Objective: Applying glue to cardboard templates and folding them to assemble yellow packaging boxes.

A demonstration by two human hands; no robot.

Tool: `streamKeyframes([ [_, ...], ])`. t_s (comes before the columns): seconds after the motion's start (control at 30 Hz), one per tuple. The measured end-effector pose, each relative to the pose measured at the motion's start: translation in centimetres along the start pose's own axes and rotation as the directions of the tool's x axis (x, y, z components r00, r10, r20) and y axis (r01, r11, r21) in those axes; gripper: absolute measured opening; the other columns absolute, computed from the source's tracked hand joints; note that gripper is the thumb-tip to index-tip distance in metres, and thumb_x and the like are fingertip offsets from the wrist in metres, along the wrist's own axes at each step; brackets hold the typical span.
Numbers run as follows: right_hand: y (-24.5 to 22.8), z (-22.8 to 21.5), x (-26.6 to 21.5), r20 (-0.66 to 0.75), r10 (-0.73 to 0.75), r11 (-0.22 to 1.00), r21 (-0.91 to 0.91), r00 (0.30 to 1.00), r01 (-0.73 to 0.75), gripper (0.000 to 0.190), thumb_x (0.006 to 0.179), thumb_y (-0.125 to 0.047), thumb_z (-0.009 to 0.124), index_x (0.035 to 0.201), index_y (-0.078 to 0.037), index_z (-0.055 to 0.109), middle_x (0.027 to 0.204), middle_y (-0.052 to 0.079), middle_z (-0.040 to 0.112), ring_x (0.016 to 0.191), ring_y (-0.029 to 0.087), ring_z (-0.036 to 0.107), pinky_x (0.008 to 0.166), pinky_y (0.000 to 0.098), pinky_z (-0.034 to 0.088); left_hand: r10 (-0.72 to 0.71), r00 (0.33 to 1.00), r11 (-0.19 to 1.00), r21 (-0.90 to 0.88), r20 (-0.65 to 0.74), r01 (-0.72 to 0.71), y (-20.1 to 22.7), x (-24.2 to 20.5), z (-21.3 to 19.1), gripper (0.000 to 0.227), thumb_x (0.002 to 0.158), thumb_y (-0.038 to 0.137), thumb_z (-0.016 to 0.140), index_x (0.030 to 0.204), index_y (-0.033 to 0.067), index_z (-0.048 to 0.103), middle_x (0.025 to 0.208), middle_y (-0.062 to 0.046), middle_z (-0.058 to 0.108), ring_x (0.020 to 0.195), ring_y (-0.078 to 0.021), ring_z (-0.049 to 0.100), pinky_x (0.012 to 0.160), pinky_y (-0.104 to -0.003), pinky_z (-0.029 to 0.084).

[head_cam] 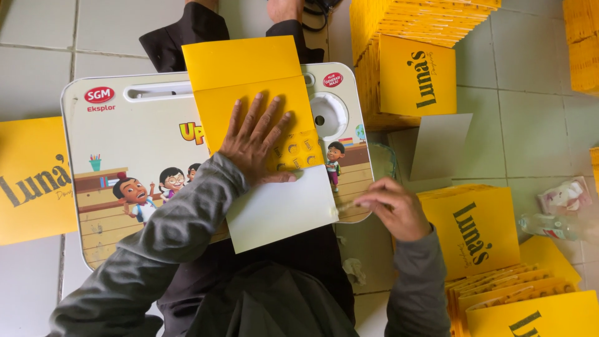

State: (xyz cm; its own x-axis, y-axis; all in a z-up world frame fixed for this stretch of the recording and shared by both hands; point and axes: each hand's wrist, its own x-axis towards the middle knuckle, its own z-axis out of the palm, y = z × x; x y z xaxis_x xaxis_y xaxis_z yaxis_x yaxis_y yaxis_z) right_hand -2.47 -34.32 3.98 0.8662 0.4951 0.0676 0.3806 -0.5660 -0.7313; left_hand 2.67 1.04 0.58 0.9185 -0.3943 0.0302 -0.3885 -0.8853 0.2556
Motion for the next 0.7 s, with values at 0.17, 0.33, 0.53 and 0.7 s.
streamKeyframes([
  [0.17,2.0,0.9,4.3,-0.099,-0.081,0.991,-0.116,0.992,0.069,0.014,0.094,-0.019,0.074,0.105,-0.023,0.082,0.096,0.003,0.068,0.087,0.022,0.068,0.080,0.0378,0.054,-0.004,1.000,1.000,0.004,0.007,0.004,0.1,0.0,-0.3,0.119,0.070,0.097,0.042,0.162,0.0270,0.016,0.170,-0.011,0.008,0.156,-0.0359,-0.001,0.123,-0.059,-0.006],
  [0.33,1.4,1.2,3.3,-0.094,-0.061,0.992,-0.112,0.994,0.050,0.011,0.093,-0.018,0.076,0.100,-0.022,0.082,0.093,0.003,0.068,0.083,0.021,0.068,0.078,0.0390,0.055,-0.007,1.000,1.000,-0.019,0.023,0.007,0.1,0.1,-0.4,0.118,0.071,0.096,0.041,0.162,0.0264,0.016,0.170,-0.011,0.008,0.156,-0.0359,-0.001,0.123,-0.059,-0.007],
  [0.53,-1.8,0.2,-0.9,-0.025,0.052,0.997,-0.050,0.998,-0.053,0.011,0.089,-0.014,0.076,0.095,-0.019,0.084,0.086,0.007,0.070,0.078,0.026,0.071,0.071,0.0402,0.054,-0.006,1.000,1.000,-0.026,0.021,0.007,0.3,0.0,-0.6,0.117,0.071,0.094,0.044,0.162,0.0253,0.018,0.170,-0.013,0.010,0.156,-0.0374,0.000,0.123,-0.060,-0.006],
  [0.7,-2.1,0.6,0.1,-0.158,0.035,0.998,-0.040,0.987,-0.042,0.011,0.091,-0.014,0.077,0.098,-0.020,0.084,0.088,0.006,0.069,0.080,0.022,0.070,0.074,0.0364,0.055,-0.008,1.000,1.000,-0.014,0.027,0.008,0.2,0.0,-0.5,0.119,0.070,0.097,0.041,0.162,0.0261,0.017,0.170,-0.012,0.008,0.156,-0.0369,0.000,0.123,-0.060,-0.006],
])
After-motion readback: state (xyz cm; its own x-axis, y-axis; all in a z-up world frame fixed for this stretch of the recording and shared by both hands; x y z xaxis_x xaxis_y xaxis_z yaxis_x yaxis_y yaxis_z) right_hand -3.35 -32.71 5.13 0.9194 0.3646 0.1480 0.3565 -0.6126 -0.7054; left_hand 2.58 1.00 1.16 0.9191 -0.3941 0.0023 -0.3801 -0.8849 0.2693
